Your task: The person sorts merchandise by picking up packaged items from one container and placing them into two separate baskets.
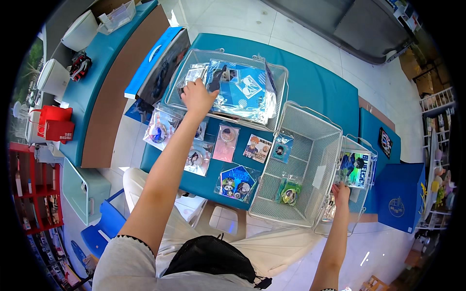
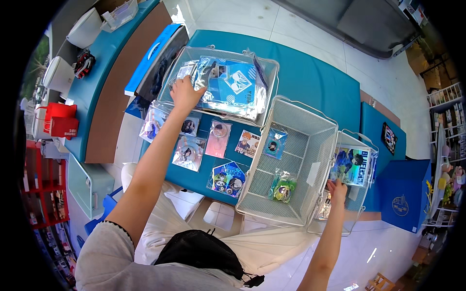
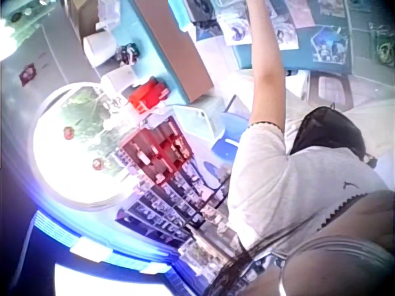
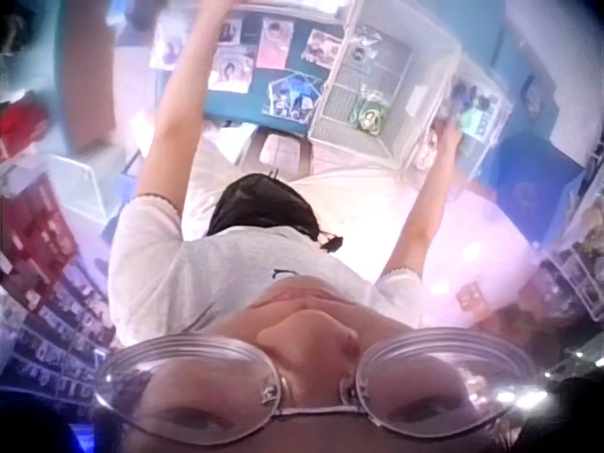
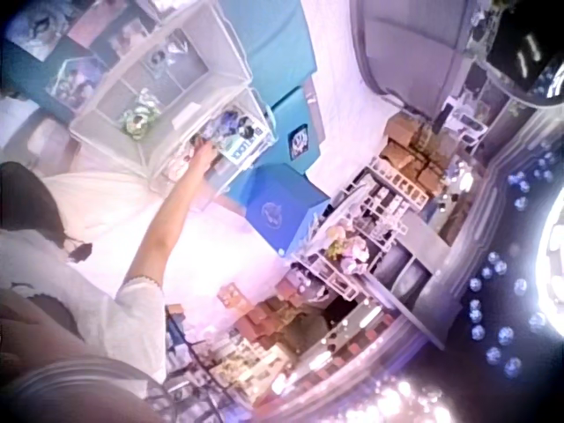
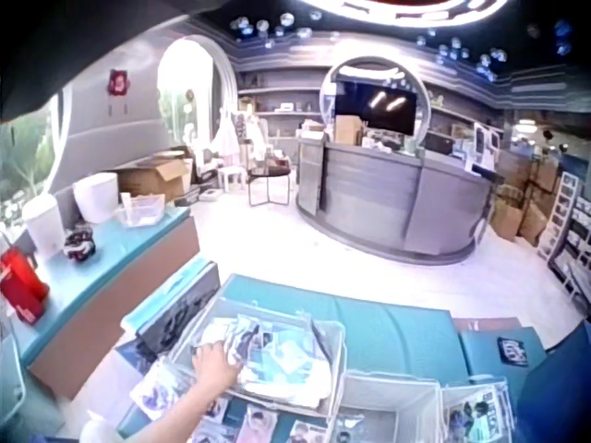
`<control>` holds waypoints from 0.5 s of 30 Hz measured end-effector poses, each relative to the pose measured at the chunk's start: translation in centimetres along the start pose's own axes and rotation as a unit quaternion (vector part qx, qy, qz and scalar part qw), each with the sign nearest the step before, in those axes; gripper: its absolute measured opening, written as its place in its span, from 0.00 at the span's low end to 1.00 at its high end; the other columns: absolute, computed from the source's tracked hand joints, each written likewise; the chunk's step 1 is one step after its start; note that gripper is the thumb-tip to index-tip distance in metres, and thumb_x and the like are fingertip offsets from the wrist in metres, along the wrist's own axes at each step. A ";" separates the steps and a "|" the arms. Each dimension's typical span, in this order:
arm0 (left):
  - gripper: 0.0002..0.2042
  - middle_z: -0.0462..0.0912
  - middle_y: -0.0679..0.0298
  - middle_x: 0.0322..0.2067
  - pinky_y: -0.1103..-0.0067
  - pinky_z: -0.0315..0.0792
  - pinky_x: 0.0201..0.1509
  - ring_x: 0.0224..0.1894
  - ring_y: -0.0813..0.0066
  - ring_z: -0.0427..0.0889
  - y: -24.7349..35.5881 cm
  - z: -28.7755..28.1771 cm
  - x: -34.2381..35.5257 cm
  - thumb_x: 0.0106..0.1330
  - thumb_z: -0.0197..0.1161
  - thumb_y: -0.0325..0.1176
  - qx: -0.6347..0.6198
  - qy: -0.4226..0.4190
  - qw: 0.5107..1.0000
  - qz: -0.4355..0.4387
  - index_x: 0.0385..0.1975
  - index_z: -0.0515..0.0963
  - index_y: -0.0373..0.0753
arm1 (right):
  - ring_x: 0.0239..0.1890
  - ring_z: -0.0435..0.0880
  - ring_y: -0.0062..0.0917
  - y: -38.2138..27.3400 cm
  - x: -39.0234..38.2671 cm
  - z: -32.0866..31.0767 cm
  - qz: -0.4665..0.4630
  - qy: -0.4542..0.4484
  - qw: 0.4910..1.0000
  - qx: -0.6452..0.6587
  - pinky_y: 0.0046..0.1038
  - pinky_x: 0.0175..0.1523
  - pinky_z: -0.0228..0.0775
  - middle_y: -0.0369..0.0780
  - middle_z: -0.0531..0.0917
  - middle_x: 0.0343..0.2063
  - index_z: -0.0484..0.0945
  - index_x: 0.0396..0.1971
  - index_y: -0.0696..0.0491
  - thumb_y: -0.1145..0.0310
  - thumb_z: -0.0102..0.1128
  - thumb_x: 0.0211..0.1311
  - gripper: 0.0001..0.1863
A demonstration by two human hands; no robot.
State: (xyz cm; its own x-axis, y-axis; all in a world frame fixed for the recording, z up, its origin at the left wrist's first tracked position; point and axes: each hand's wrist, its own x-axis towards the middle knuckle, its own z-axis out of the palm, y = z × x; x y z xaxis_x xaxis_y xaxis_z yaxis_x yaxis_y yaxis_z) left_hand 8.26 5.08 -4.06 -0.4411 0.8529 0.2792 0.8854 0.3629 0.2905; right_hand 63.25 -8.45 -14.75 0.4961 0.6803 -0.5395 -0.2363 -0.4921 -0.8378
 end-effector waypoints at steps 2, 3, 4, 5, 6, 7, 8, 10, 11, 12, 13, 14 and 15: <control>0.24 0.72 0.52 0.35 0.67 0.62 0.40 0.41 0.56 0.69 0.6 -0.4 0.4 0.42 0.65 0.42 0.009 -0.031 0.999 0.005 0.37 0.68 0.34 | 0.32 0.77 0.32 0.1 -0.4 -0.1 0.010 0.006 0.999 -0.048 0.26 0.31 0.74 0.46 0.73 0.32 0.63 0.38 0.63 0.67 0.45 0.57 0.14; 0.24 0.72 0.54 0.34 0.67 0.62 0.40 0.41 0.58 0.69 0.7 -0.3 0.6 0.42 0.66 0.42 0.020 -0.058 0.998 0.010 0.36 0.68 0.34 | 0.32 0.77 0.32 0.0 -0.6 -0.2 0.011 0.009 0.999 -0.052 0.26 0.31 0.74 0.46 0.73 0.32 0.63 0.38 0.63 0.67 0.45 0.57 0.14; 0.25 0.73 0.54 0.34 0.67 0.63 0.39 0.40 0.59 0.69 0.5 -0.1 1.1 0.40 0.67 0.42 -0.007 -0.084 0.996 -0.001 0.35 0.68 0.34 | 0.33 0.77 0.32 -0.2 -0.8 0.1 0.029 0.007 0.999 -0.045 0.26 0.31 0.74 0.46 0.73 0.32 0.63 0.38 0.63 0.66 0.45 0.57 0.15; 0.25 0.73 0.54 0.34 0.67 0.63 0.39 0.40 0.59 0.69 0.5 0.3 1.3 0.40 0.67 0.42 -0.007 -0.086 0.996 -0.002 0.35 0.68 0.34 | 0.33 0.77 0.32 -0.2 -1.1 0.3 0.047 0.006 0.998 -0.038 0.26 0.30 0.74 0.46 0.73 0.32 0.63 0.37 0.62 0.65 0.45 0.57 0.15; 0.27 0.72 0.54 0.35 0.65 0.63 0.40 0.41 0.58 0.69 0.5 0.9 1.2 0.39 0.67 0.42 -0.002 -0.088 0.996 0.018 0.37 0.68 0.34 | 0.33 0.77 0.32 0.0 -1.3 0.4 0.048 0.006 0.998 -0.040 0.26 0.30 0.74 0.46 0.73 0.32 0.63 0.37 0.62 0.65 0.45 0.57 0.15; 0.29 0.72 0.54 0.36 0.63 0.64 0.41 0.42 0.57 0.69 0.9 1.0 1.2 0.39 0.68 0.42 0.000 -0.088 0.995 0.038 0.40 0.67 0.34 | 0.33 0.77 0.31 0.0 -1.5 0.5 0.053 0.017 0.998 -0.023 0.25 0.29 0.72 0.46 0.74 0.32 0.63 0.37 0.63 0.64 0.45 0.57 0.16; 0.30 0.69 0.53 0.37 0.63 0.65 0.40 0.43 0.56 0.67 1.2 1.0 0.9 0.39 0.68 0.42 0.049 -0.041 0.996 0.055 0.40 0.65 0.33 | 0.34 0.77 0.31 0.0 -1.7 0.5 0.057 0.027 0.998 -0.006 0.24 0.27 0.71 0.45 0.74 0.32 0.64 0.37 0.63 0.63 0.46 0.56 0.16; 0.28 0.67 0.53 0.37 0.65 0.66 0.39 0.43 0.56 0.67 1.7 1.0 0.8 0.38 0.68 0.43 0.041 -0.035 0.998 0.023 0.37 0.66 0.33 | 0.34 0.77 0.30 0.1 -2.4 0.4 0.056 0.020 0.998 -0.004 0.23 0.27 0.69 0.44 0.74 0.32 0.64 0.37 0.62 0.62 0.46 0.56 0.17; 0.27 0.66 0.52 0.37 0.66 0.67 0.38 0.43 0.56 0.66 2.0 1.1 0.8 0.38 0.68 0.44 0.035 -0.029 0.999 -0.009 0.35 0.66 0.34 | 0.34 0.76 0.29 0.1 -2.9 0.2 0.057 0.011 0.998 -0.003 0.22 0.27 0.66 0.44 0.75 0.32 0.64 0.37 0.62 0.61 0.47 0.56 0.18; 0.30 0.64 0.50 0.40 0.65 0.68 0.39 0.44 0.55 0.65 2.0 1.2 1.2 0.38 0.68 0.44 0.027 -0.065 0.997 -0.027 0.38 0.64 0.33 | 0.34 0.75 0.27 -0.1 -3.4 -0.1 0.050 -0.004 0.998 -0.035 0.22 0.28 0.64 0.43 0.74 0.35 0.64 0.38 0.61 0.59 0.48 0.55 0.19; 0.33 0.64 0.49 0.40 0.64 0.68 0.40 0.45 0.52 0.65 1.5 1.2 1.9 0.38 0.69 0.44 -0.009 -0.084 0.995 -0.055 0.41 0.62 0.32 | 0.34 0.75 0.27 -0.4 -4.3 0.3 0.049 -0.004 0.998 -0.034 0.22 0.28 0.64 0.43 0.74 0.35 0.64 0.38 0.61 0.59 0.48 0.55 0.19; 0.34 0.64 0.48 0.41 0.64 0.68 0.42 0.45 0.50 0.66 0.9 1.2 2.6 0.38 0.69 0.43 -0.036 -0.111 0.990 -0.085 0.42 0.61 0.31 | 0.34 0.76 0.30 -0.8 -5.5 0.8 0.047 -0.004 0.999 -0.015 0.26 0.30 0.68 0.42 0.72 0.33 0.64 0.38 0.60 0.62 0.48 0.55 0.16; 0.35 0.64 0.46 0.42 0.65 0.67 0.43 0.45 0.47 0.67 0.1 1.3 3.1 0.37 0.70 0.43 -0.063 -0.138 0.982 -0.115 0.42 0.60 0.31 | 0.34 0.76 0.33 -1.0 -6.2 0.9 0.044 -0.005 0.999 0.004 0.29 0.32 0.72 0.41 0.71 0.32 0.64 0.37 0.58 0.65 0.48 0.56 0.14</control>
State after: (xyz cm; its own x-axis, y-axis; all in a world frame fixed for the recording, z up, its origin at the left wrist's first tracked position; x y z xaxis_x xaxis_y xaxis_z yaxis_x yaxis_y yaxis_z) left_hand 7.19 8.25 -4.32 -0.5554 0.8294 -0.0600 0.7347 0.5233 0.4318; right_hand 59.69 -11.64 -10.62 0.4641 0.6398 -0.6126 -0.2858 -0.5464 -0.7872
